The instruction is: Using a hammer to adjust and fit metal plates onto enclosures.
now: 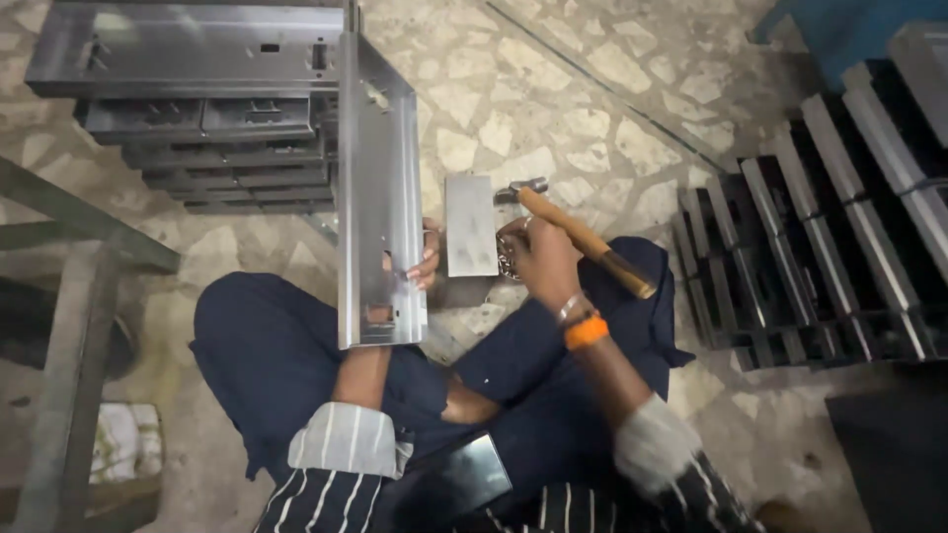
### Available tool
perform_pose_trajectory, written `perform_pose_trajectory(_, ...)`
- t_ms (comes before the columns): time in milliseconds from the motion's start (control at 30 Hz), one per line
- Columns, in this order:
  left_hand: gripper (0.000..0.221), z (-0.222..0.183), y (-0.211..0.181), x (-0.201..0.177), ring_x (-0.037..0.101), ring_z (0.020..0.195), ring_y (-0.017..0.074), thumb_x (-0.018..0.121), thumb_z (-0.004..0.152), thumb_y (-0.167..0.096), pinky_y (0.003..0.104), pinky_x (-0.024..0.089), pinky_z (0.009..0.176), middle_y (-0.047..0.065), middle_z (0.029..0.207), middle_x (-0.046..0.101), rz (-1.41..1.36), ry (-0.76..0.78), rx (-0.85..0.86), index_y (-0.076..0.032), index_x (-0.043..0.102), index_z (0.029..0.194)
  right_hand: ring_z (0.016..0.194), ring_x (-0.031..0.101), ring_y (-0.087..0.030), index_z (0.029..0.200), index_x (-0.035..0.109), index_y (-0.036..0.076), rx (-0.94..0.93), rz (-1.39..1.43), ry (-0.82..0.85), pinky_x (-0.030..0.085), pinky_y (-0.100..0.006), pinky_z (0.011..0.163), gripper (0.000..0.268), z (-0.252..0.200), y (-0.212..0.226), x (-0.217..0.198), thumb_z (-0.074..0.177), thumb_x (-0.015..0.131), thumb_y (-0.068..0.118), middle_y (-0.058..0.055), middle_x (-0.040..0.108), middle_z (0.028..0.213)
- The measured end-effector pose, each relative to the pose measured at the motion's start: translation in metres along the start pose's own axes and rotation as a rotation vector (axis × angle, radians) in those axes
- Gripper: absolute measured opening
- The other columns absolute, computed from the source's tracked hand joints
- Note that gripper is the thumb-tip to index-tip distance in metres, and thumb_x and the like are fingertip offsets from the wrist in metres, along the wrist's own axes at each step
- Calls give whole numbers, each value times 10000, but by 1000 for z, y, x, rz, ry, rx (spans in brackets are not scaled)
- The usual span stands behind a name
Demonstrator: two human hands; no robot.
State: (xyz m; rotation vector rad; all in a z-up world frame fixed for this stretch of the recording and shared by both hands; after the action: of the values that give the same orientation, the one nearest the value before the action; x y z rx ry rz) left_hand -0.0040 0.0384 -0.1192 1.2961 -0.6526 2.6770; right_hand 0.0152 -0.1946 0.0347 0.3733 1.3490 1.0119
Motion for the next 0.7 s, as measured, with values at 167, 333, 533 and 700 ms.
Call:
perform_pose_trajectory(167,658,-28,16,-37,530,786,211,621,1013,-461,410,513,712,160,1103,528,-207,-168,11,-52,428,1492,824,721,-376,889,763,41,-36,-288,59,567,-464,761,149,21,-142,55,771,680,4,-203,730,847)
perform_pose_trajectory(333,743,-32,19,-45,543,786,245,649,964,-496,440,503,719,213,1127,548,-251,-323,-19,-21,398,1476,918,690,-410,929,740,44,-52,-454,178,554,-486,841,232,16,-148,65,697,740,37,-220,719,911)
perform_pose_trajectory(533,725,-31,23,-47,549,846,282,645,995,-470,490,484,766,215,1161,545,-262,-209,-17,-36,374,1509,1089,590,-416,1209,643,63,-155,-389,125,520,-484,881,586,5,-112,72,650,812,119,-230,617,1200)
perform_pose_trajectory(700,641,-39,35,-63,523,843,255,642,1005,-438,462,465,791,145,1141,541,-336,-219,-48,-80,411,1484,1072,622,-377,1111,686,72,-132,-590,176,536,-487,856,354,5,-134,80,761,738,81,-199,626,1172)
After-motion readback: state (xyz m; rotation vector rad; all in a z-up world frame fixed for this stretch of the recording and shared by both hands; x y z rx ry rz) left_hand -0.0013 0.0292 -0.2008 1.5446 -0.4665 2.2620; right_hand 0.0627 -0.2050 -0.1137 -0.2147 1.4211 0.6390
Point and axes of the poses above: each hand's wrist, its own z-axis towards the middle knuckle, its own x-axis out of the palm, y = z × x, the point moved 4 cm from there along z, towards the middle knuckle
